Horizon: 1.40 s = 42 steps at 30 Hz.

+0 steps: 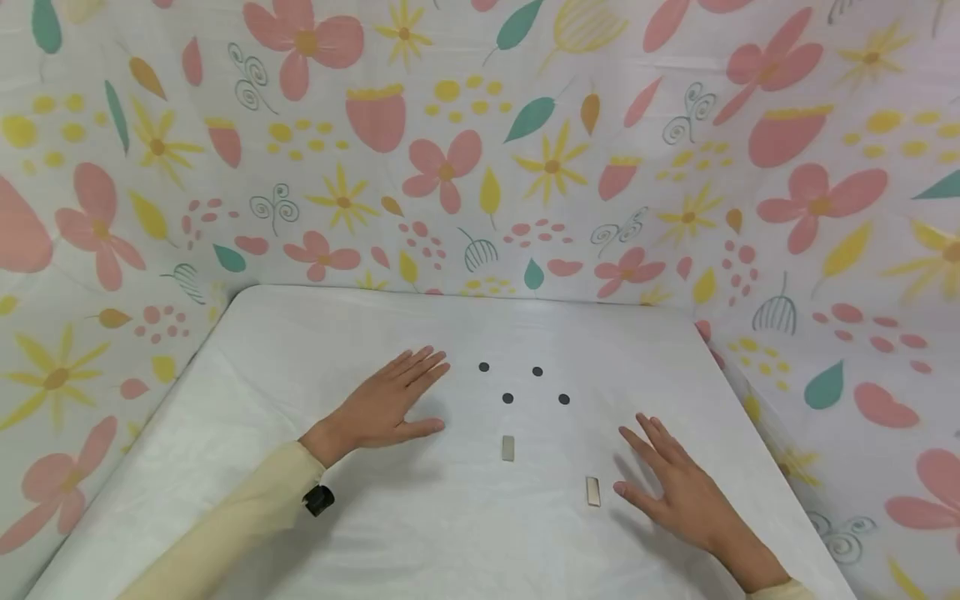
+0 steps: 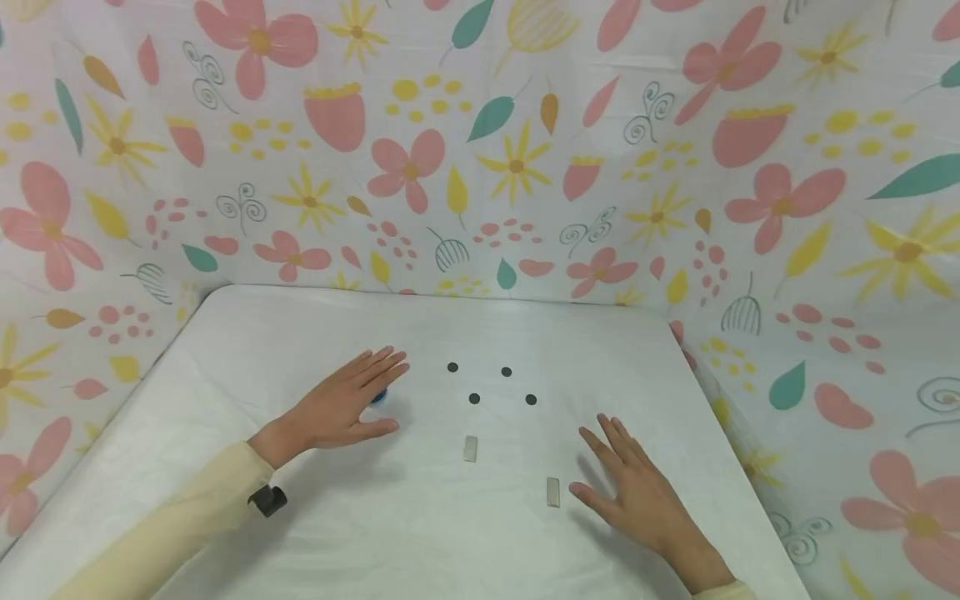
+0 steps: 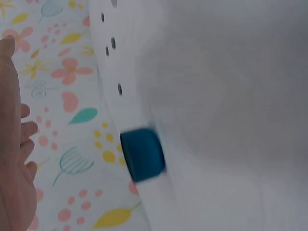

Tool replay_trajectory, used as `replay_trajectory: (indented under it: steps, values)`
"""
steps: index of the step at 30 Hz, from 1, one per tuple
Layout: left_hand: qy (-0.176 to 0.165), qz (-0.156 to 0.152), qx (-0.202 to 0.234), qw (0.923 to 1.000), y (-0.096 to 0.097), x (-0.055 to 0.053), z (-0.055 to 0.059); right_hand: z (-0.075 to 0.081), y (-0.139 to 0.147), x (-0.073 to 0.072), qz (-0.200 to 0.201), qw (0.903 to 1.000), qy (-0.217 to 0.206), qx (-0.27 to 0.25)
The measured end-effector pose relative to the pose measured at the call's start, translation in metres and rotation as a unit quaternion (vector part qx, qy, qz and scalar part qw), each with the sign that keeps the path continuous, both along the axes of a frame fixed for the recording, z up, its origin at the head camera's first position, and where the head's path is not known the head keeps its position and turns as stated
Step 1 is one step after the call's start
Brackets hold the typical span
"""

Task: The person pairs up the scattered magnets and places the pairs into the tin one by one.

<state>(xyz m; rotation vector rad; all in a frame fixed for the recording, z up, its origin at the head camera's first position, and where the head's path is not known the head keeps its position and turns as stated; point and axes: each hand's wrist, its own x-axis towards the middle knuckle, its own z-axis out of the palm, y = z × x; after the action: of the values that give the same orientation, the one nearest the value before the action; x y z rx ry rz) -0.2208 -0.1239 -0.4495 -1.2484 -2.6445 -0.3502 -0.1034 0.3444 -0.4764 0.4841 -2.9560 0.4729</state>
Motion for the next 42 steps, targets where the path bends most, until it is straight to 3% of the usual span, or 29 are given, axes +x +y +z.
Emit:
replay_trajectory:
  steps: [6,10,13,16,20,26,33,42]
  values:
    - [-0.054,-0.031,0.023,0.9978,0.026,0.003,-0.011,-0.01,-0.004,0.008,-0.001,0.9999,0.006,-0.009]
    - [-0.07,-0.047,0.016,0.9963,0.043,0.005,-0.022,-0.018,-0.007,0.013,-0.006,0.9998,0.014,-0.016]
    - [-0.073,-0.064,0.015,0.9952,0.055,0.006,-0.029,-0.022,-0.009,0.016,-0.002,0.9992,0.036,-0.019]
    - [-0.104,-0.071,0.02,0.9918,0.066,0.007,-0.035,-0.024,-0.011,0.016,0.005,0.9977,0.063,-0.023]
    - [-0.143,-0.061,0.016,0.9877,0.077,0.006,-0.043,-0.025,-0.012,0.014,0.015,0.9954,0.091,-0.026]
    - [-0.121,-0.06,0.013,0.9907,0.092,0.001,-0.055,-0.029,-0.013,0.009,0.045,0.993,0.106,-0.028]
    - [-0.137,-0.035,0.02,0.9897,0.105,-0.002,-0.06,-0.031,-0.017,-0.003,0.06,0.9927,0.092,-0.05]
    - [-0.159,-0.012,0.011,0.9872,0.114,0.001,-0.061,-0.032,-0.02,-0.006,0.056,0.9964,0.035,-0.054]
